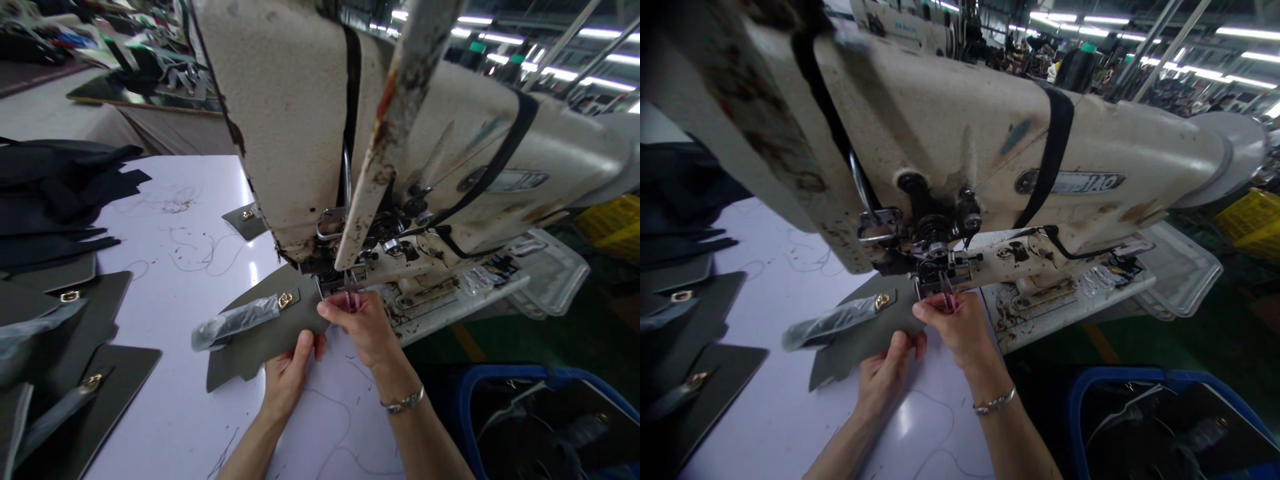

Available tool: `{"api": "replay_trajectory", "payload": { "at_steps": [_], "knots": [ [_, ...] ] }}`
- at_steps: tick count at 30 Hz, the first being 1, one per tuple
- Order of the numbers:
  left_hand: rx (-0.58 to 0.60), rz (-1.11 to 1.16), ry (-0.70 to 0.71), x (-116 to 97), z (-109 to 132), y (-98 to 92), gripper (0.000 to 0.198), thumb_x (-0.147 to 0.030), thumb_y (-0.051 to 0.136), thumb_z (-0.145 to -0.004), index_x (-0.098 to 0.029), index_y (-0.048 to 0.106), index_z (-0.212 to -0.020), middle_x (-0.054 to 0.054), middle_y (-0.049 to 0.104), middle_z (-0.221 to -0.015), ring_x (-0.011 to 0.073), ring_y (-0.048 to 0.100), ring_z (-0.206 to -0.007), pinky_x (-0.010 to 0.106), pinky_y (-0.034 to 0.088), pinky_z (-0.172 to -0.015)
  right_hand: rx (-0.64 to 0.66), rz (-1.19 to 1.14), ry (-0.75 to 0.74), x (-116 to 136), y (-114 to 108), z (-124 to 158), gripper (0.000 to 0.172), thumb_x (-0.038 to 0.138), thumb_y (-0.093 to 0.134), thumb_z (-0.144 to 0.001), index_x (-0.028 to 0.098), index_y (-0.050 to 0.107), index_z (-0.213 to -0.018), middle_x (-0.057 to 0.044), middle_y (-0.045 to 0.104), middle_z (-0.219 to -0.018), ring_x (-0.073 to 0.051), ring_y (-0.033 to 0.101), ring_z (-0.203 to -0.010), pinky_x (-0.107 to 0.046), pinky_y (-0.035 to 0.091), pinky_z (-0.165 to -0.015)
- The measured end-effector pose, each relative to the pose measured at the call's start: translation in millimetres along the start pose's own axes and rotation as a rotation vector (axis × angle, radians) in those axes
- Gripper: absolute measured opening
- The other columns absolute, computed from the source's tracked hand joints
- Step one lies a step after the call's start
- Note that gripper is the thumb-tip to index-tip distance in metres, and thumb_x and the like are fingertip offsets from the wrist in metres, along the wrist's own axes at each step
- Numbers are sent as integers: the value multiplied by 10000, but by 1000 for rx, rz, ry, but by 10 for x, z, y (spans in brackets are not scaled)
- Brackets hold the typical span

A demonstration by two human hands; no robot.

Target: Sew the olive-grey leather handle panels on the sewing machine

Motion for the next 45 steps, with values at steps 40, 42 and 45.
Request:
{"api": "replay_trajectory", "payload": {
  "at_steps": [40, 42, 45],
  "knots": [
    [146, -715, 159, -659, 417, -502, 375, -490, 574, -892, -217, 697, -666, 38, 652, -608, 168, 597, -524, 267, 482, -529, -93, 186, -151, -170, -42, 231, 286, 373, 724, -810, 158, 703, -624, -10, 624, -537, -123, 555, -524, -234, 420, -550],
    [-5, -923, 447, -802, 353, -674, 250, -430, 573, -894, -259, 752, -925, 59, 743, -964, 245, 696, -839, 356, 558, -828, -91, 112, -147, -191, -28, 225, 323, 373, 729, -797, 158, 665, -564, 0, 585, -511, -110, 508, -509, -236, 398, -548],
    [92, -1107, 541, -800, 48, -608, 481, -397, 462, -957, -264, 550, -1412, 78, 536, -1484, 320, 471, -1385, 513, 309, -1199, -99, 11, -123, -230, -8, 216, 337, 384, 749, -764, 157, 643, -538, 21, 523, -473, -89, 422, -471, -241, 349, -527]
  ]
}}
Point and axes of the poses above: each hand's wrist, its own z-axis away from the middle knuckle, its own y-axis out of the palm, x = y × z, the point moved 5 cm from there along -z, towards the middle knuckle
